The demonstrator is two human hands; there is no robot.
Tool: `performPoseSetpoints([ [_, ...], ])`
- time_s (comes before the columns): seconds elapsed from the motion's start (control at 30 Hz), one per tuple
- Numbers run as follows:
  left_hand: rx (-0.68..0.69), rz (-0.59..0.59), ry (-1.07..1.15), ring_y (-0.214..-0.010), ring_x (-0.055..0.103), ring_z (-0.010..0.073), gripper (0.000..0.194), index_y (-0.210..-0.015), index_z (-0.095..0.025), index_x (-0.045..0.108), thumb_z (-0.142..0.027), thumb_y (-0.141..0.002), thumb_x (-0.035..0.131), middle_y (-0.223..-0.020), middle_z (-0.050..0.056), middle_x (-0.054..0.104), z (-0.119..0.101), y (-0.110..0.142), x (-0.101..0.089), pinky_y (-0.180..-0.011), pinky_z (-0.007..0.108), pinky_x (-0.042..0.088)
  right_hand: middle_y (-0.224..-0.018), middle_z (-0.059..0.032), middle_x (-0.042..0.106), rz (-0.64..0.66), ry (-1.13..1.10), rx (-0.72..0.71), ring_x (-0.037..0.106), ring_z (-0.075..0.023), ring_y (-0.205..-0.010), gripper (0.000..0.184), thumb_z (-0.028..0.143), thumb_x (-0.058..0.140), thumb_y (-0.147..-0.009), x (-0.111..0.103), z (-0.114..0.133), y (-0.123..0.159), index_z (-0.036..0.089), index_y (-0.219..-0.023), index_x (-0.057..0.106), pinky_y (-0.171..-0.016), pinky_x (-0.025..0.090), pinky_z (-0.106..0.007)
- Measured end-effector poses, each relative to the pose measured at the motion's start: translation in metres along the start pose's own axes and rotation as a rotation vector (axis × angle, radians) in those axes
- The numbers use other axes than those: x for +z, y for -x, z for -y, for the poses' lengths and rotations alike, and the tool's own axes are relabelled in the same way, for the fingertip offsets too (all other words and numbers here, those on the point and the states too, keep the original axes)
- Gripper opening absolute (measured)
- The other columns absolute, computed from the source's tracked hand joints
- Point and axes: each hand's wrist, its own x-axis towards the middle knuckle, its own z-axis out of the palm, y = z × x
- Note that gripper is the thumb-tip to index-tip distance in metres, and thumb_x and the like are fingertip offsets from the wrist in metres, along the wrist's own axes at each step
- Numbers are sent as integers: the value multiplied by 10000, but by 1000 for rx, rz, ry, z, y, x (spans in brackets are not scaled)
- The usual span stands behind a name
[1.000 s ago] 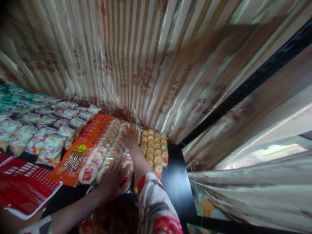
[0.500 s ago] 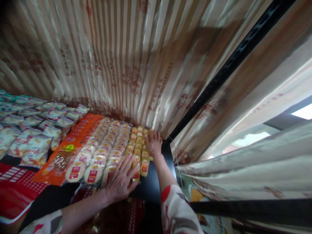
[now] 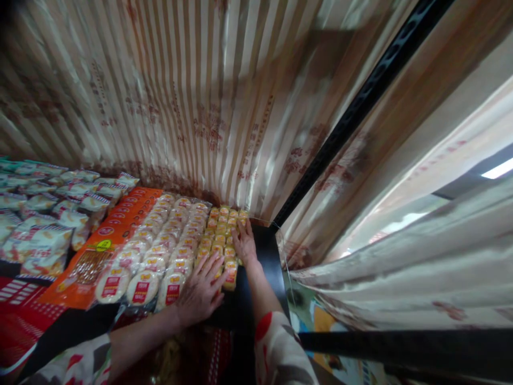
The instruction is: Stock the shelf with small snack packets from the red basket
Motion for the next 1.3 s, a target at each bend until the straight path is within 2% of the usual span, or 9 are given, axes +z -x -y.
performPoseSetpoints([
  [0.2, 23, -59, 7, -1402, 264, 340, 471, -1288, -162, 510, -334, -850, 511, -1425, 166, 449, 6, 2, 6, -1090, 558, 319, -1505, -114, 326, 35, -6, 39, 311, -210, -1394, 536, 454, 346, -926, 4, 4, -1, 134, -1324, 508, -1146, 306, -372],
  [0.37, 35, -87, 29, -1391, 282, 356, 443, -1266, -151, 526, -313, -854, 492, -1400, 171, 471, 10, 2, 7, -1068, 573, 354, -1439, -94, 440, 23, 9, -1, 212, -205, -1431, 490, 400, 304, -946, 13, 6, -3, 156, -1314, 517, -1151, 292, -433],
  [0.47, 35, -87, 32, -1388, 282, 368, 450, -1264, -137, 526, -281, -839, 514, -1398, 182, 469, 10, 2, 7, -1067, 573, 359, -1484, -84, 374, -2, -9, 26, 251, -203, -1418, 501, 426, 306, -943, 14, 8, -3, 172, -1324, 507, -1143, 306, -429],
  [0.63, 44, -92, 38, -1415, 220, 355, 436, -1264, -136, 518, -271, -850, 501, -1410, 195, 454, 9, 1, 4, -1067, 571, 357, -1519, -132, 301, -3, -53, 77, 296, -230, -1402, 566, 479, 298, -933, 9, 10, -2, 125, -1315, 521, -1154, 280, -431],
  [0.8, 76, -63, 26, -1426, 183, 351, 486, -1312, -108, 467, -311, -870, 479, -1439, 224, 406, 9, 0, -2, -1061, 575, 364, -1518, -110, 313, -49, 23, 33, 275, -230, -1409, 559, 496, 284, -931, -1, 12, -2, 162, -1287, 557, -1150, 269, -440],
  [1.03, 105, -67, 28, -1429, 184, 339, 437, -1297, -145, 487, -279, -882, 453, -1468, 184, 383, 7, -6, -1, -1070, 582, 351, -1521, -97, 312, 48, 152, -8, 211, -227, -1432, 532, 469, 327, -943, -4, 15, -15, 189, -1370, 476, -1152, 243, -437],
  [1.3, 90, -38, 12, -1378, 321, 339, 417, -1269, -162, 517, -241, -862, 480, -1413, 173, 461, 8, -7, 3, -1076, 551, 357, -1527, -95, 300, 108, 126, -8, 216, -214, -1432, 527, 446, 319, -954, 6, 11, -21, 178, -1391, 442, -1155, 242, -421],
])
